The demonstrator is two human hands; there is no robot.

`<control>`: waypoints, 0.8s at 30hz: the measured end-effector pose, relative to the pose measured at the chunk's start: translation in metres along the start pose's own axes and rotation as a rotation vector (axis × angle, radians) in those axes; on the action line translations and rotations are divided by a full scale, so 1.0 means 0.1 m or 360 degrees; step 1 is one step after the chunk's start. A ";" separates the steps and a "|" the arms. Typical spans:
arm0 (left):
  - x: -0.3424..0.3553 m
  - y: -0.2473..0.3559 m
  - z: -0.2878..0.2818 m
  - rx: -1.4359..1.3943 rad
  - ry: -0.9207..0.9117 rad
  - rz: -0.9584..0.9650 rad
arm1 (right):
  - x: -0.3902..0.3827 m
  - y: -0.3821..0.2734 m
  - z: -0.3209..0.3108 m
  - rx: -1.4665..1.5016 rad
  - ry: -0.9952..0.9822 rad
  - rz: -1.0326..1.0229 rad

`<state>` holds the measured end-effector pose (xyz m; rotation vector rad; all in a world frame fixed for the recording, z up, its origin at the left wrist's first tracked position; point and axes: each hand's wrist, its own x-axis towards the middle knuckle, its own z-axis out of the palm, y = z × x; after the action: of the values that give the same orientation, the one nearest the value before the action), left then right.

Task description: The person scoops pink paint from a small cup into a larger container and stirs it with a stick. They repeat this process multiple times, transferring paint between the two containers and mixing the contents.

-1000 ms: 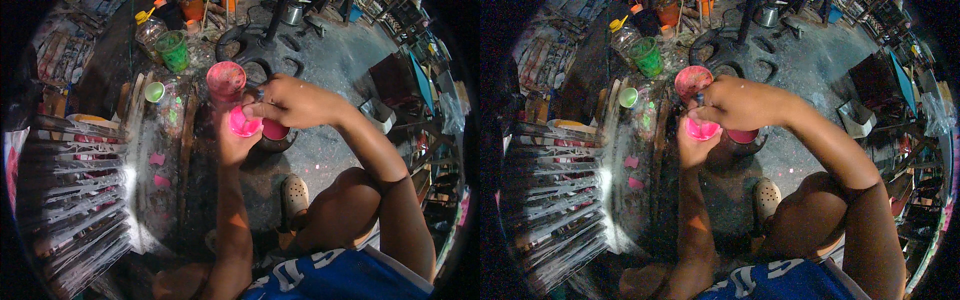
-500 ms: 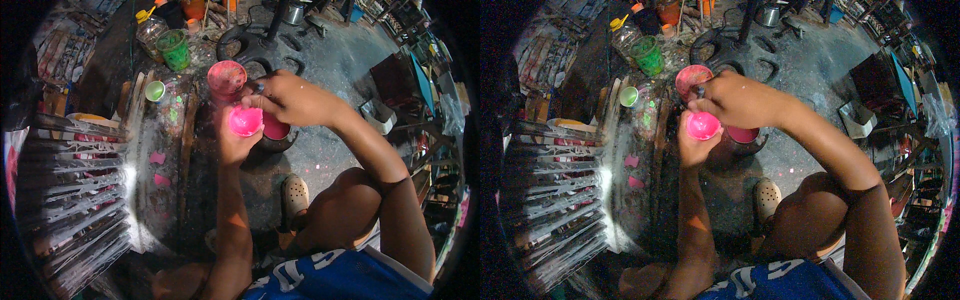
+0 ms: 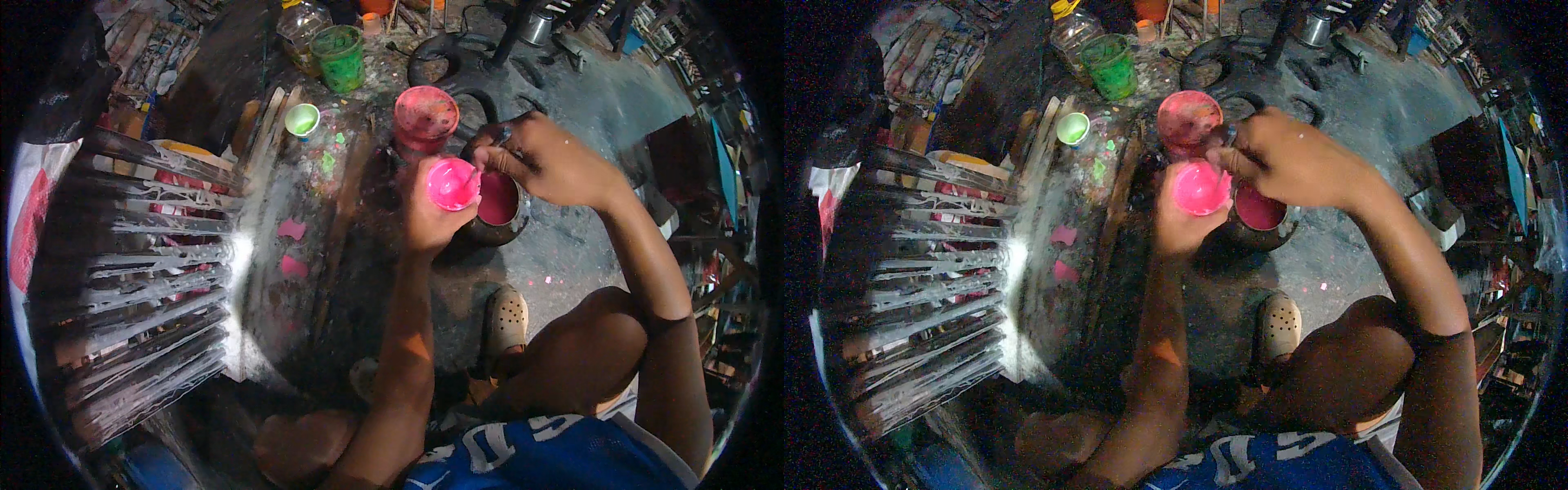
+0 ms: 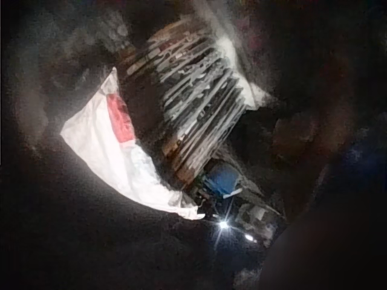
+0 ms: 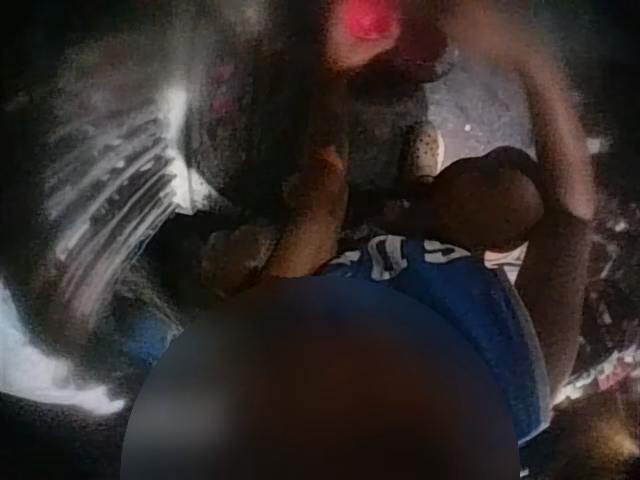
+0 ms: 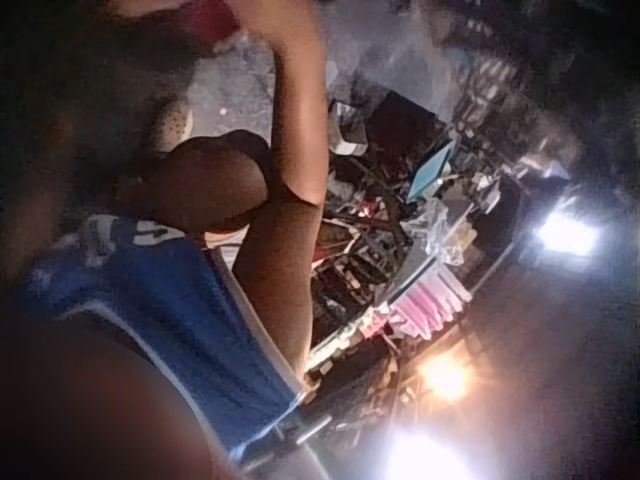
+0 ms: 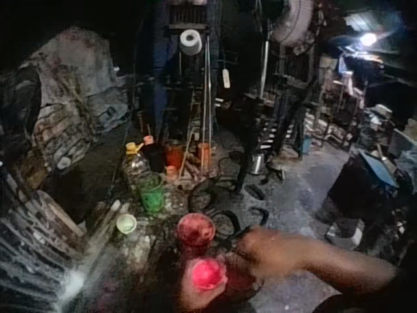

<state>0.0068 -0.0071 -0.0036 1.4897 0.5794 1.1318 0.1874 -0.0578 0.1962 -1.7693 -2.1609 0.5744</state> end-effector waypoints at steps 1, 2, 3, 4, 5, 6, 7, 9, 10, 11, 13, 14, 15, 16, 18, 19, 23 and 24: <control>0.00 0.01 0.01 0.0009 0.0001 0.0027 | 0.00 0.01 0.02 0.0002 0.0082 -0.0009; 0.00 0.01 0.02 -0.0003 -0.0044 -0.0024 | 0.00 0.03 0.03 0.0003 0.0165 -0.0015; 0.00 0.01 0.03 -0.0024 -0.0088 -0.0086 | 0.00 0.05 0.04 0.0064 0.0143 -0.0011; 0.01 0.01 0.04 -0.0058 -0.0126 -0.0150 | -0.01 0.05 0.05 0.0126 0.0119 -0.0010; 0.02 0.01 0.04 -0.0061 -0.0109 -0.0065 | -0.01 0.06 0.04 0.0196 0.0071 -0.0138; 0.05 0.00 0.06 -0.0078 -0.0086 0.0020 | -0.02 0.07 0.04 0.0170 0.0030 -0.0009; 0.04 0.00 0.03 0.0005 -0.0114 0.0072 | -0.03 0.07 0.02 0.0143 -0.0035 -0.0003; 0.04 0.00 0.00 0.0185 -0.0185 0.0164 | -0.03 0.07 0.00 0.0052 -0.0030 0.0024; 0.03 0.00 -0.01 0.0277 -0.0236 0.0173 | -0.04 0.07 0.00 -0.0010 0.0042 0.0045; 0.02 0.01 0.01 0.0238 -0.0217 0.0136 | -0.04 0.07 -0.01 -0.0089 0.0165 0.0060; 0.00 0.01 0.07 0.0075 -0.0158 0.0047 | -0.04 0.07 -0.01 0.0026 0.0095 -0.0025; -0.01 0.00 0.09 -0.0005 -0.0127 0.0016 | -0.05 0.07 -0.01 0.0076 0.0037 -0.0164; -0.02 -0.01 0.10 -0.0083 -0.0095 0.0010 | -0.05 0.07 -0.02 0.0024 -0.0034 -0.0071; -0.03 -0.03 0.12 -0.0164 -0.0064 0.0005 | -0.06 0.08 -0.03 -0.0028 -0.0154 -0.0068; -0.06 -0.08 0.08 0.0037 -0.0064 0.0050 | -0.07 0.09 -0.06 -0.0133 -0.0206 -0.0036; -0.06 -0.12 0.09 0.0132 -0.0069 0.0076 | -0.07 0.09 -0.05 -0.0190 -0.0133 -0.0007; -0.03 -0.21 0.12 0.0240 -0.0191 0.0017 | -0.07 0.09 -0.02 -0.0119 0.0030 -0.0233; -0.06 -0.20 0.10 0.0219 -0.0119 0.0108 | -0.09 0.08 -0.01 0.0044 -0.0028 -0.0159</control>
<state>0.0178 -0.0115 -0.0232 1.6734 0.5683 1.1014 0.1963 -0.0656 0.1938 -1.6375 -2.2277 0.5942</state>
